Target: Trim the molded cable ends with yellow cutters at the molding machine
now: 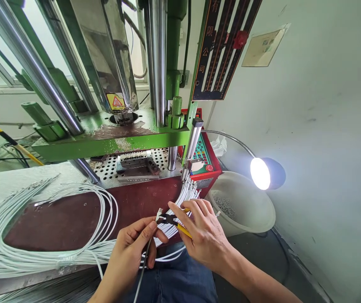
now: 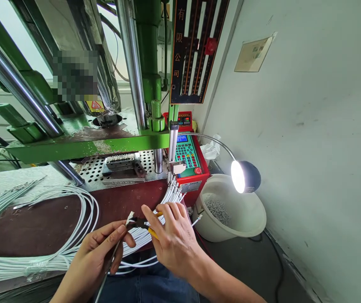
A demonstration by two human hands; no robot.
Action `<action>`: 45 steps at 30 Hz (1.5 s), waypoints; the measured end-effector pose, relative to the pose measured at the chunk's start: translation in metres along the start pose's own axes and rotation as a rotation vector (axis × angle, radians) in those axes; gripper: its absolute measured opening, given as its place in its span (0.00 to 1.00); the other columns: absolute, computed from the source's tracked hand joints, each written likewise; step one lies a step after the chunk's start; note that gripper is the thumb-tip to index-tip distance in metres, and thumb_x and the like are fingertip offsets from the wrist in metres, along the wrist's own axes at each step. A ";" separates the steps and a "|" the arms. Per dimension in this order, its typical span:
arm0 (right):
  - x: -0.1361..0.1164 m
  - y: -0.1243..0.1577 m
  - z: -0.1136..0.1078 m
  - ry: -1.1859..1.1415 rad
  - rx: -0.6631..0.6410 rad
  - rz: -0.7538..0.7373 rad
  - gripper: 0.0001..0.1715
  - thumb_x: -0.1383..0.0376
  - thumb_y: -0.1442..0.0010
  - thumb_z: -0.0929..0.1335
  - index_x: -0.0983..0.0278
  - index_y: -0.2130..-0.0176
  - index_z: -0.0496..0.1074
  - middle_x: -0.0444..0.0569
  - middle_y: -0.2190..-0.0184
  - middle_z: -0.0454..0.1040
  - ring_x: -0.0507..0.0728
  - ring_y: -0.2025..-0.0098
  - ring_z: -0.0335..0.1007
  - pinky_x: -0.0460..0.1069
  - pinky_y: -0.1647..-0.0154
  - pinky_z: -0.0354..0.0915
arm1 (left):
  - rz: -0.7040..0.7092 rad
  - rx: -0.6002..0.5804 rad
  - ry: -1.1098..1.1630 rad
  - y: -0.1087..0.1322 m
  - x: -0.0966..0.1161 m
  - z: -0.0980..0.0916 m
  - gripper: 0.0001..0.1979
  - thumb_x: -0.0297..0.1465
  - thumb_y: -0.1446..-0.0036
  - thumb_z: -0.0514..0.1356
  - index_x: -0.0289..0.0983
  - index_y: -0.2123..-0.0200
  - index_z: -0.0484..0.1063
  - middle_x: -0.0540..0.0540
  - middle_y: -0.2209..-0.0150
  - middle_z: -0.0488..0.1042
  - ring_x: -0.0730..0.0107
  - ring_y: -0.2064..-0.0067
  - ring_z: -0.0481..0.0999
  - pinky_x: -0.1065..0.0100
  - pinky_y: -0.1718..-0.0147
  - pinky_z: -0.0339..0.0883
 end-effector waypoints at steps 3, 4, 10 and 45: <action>0.001 -0.001 0.002 0.071 -0.023 -0.027 0.30 0.70 0.37 0.64 0.64 0.36 0.63 0.57 0.55 0.69 0.63 0.53 0.63 0.62 0.50 0.64 | 0.012 -0.005 -0.016 0.000 0.002 0.000 0.16 0.41 0.49 0.69 0.34 0.67 0.80 0.49 0.75 0.78 0.84 0.87 0.63 0.77 0.87 0.47; 0.001 0.000 0.003 0.084 -0.027 -0.036 0.31 0.70 0.37 0.64 0.64 0.36 0.62 0.57 0.54 0.69 0.63 0.52 0.63 0.63 0.50 0.63 | 0.015 -0.007 -0.017 0.000 0.002 0.000 0.15 0.41 0.49 0.69 0.34 0.67 0.80 0.49 0.76 0.78 0.84 0.88 0.63 0.77 0.87 0.47; 0.001 0.003 0.012 0.123 -0.012 -0.041 0.34 0.70 0.37 0.63 0.64 0.33 0.58 0.57 0.55 0.69 0.64 0.53 0.63 0.64 0.50 0.64 | 0.035 0.015 -0.103 0.004 0.004 0.000 0.17 0.43 0.50 0.68 0.34 0.67 0.80 0.50 0.77 0.76 0.82 0.87 0.63 0.76 0.87 0.49; -0.018 0.009 0.025 0.124 -0.004 0.124 0.35 0.72 0.35 0.61 0.68 0.31 0.51 0.56 0.61 0.72 0.62 0.60 0.67 0.60 0.54 0.65 | 0.110 0.006 -0.397 0.003 0.017 0.002 0.19 0.46 0.46 0.62 0.35 0.75 0.76 0.50 0.80 0.72 0.80 0.87 0.61 0.75 0.86 0.53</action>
Point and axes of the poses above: each hand's wrist, its own y-axis away from the middle knuckle, its own z-axis out of the palm, x = y × z, the point moved 3 cm from there along -y, towards the middle knuckle
